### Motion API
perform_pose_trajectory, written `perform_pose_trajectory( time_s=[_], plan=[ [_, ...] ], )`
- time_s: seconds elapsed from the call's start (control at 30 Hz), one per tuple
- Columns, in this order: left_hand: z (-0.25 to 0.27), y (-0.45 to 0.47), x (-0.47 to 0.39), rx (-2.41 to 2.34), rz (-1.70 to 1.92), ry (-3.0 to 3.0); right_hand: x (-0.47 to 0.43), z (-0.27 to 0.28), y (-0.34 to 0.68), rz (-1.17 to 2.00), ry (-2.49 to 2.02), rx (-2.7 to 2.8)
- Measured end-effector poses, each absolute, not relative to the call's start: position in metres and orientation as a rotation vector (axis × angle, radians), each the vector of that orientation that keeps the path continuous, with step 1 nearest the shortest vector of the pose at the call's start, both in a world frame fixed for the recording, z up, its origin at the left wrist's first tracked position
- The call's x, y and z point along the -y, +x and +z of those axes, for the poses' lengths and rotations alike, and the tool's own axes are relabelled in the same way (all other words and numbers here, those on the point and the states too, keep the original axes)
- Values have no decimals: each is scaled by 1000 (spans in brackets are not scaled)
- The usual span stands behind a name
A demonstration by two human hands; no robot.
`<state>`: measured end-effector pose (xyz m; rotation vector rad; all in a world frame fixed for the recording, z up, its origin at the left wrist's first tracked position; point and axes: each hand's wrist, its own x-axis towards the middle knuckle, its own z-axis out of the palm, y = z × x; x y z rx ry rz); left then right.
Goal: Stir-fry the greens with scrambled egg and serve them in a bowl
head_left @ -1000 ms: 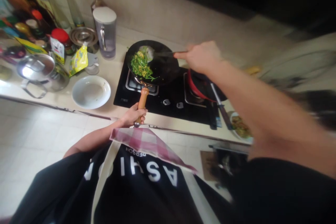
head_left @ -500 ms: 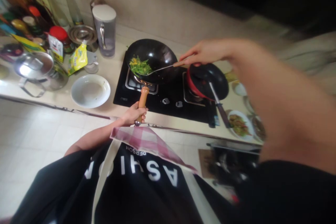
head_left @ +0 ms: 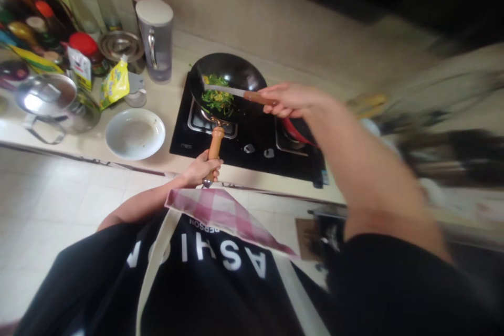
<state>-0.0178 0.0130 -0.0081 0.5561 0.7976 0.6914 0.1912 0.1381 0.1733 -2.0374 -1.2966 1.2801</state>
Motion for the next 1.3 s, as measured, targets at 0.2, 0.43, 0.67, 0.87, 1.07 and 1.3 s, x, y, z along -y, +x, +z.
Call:
perform_pose_trajectory(
  time_s=[0.2,0.43,0.67,0.87,1.07,1.3],
  plan=[
    [-7,-17,-13,-790,700,542,-94,100,197,1637,-1758,542],
    [-4,-16,-12,-796,700,542,-57,42,208,1648,-1618,599],
    [-9,-18,-9,-837,800,588,-61,-8,269,535,-2426,1685],
    [-9,-26,0,-847,817,632,-66,-20,259,282,-2645,2143],
    [-25,-27,7,-806,803,613,-74,-34,262,235,-2775,2160],
    [-31,-28,13,-789,796,615,-76,-45,265,248,-2848,2048]
  ],
)
